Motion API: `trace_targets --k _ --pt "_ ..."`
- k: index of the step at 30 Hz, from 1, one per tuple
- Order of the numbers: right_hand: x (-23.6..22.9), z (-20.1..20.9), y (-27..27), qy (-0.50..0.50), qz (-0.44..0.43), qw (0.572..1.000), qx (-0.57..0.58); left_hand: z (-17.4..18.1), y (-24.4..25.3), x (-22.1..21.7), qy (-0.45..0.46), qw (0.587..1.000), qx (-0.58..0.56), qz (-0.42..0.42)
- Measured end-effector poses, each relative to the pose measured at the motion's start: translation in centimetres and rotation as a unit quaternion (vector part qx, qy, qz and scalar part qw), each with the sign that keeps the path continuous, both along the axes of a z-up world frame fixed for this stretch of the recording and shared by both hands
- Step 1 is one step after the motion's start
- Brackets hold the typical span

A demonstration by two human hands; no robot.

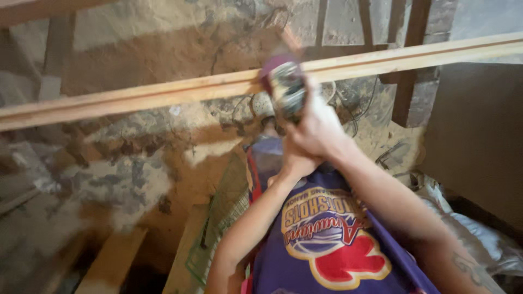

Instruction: The person sands long strips of wood using a handheld power sander, moving the tool along the edges and surfaces of several pieces of lumber.

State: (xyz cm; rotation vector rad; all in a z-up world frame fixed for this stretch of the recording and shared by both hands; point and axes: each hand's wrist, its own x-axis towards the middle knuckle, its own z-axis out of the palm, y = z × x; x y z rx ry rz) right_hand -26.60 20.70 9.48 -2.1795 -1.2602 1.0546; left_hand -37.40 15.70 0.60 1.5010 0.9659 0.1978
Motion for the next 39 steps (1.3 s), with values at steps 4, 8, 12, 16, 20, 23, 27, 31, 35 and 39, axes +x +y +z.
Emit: trace_targets --k 4,8,12,16,20,23,27,31,35,39 --pt "-1.2 0.7 1.4 -0.01 0.062 0.998 0.014 0.9 0.5 -1.3 -0.033 0.994 0.035 0.095" --pt "1.7 1.6 -0.3 -0.026 0.044 0.996 -0.069 2.1 -0.5 1.8 -0.051 0.997 0.001 0.052" --pt "6.6 2.2 -3.3 -0.038 -0.008 0.997 -0.063 3.7 -1.1 7.3 0.038 0.992 -0.048 -0.11" --pt "11.1 2.9 -6.7 -0.084 -0.089 0.992 -0.04 5.7 -1.1 11.1 -0.008 0.986 -0.1 -0.136" --pt "13.5 6.5 -11.2 -0.224 -0.079 0.971 0.023 5.5 8.5 9.6 0.07 0.972 0.105 -0.198" --pt "14.5 9.7 -16.3 -0.222 -0.204 0.952 0.051 3.6 22.6 5.3 0.305 0.852 0.288 -0.314" --pt "16.0 10.8 -21.0 -0.218 -0.225 0.945 0.095 0.6 25.3 9.2 0.409 0.864 0.18 -0.234" --pt "15.9 9.5 -22.2 -0.09 -0.313 0.933 0.157 -1.2 24.6 7.8 0.415 0.853 0.246 -0.199" --pt "14.7 7.5 -22.9 -0.159 -0.291 0.94 0.082 -3.8 30.9 3.2 0.35 0.828 0.321 -0.298" --pt "12.8 6.4 -22.7 -0.027 -0.342 0.934 0.104 -6.0 32.9 1.4 0.433 0.823 0.156 -0.333"
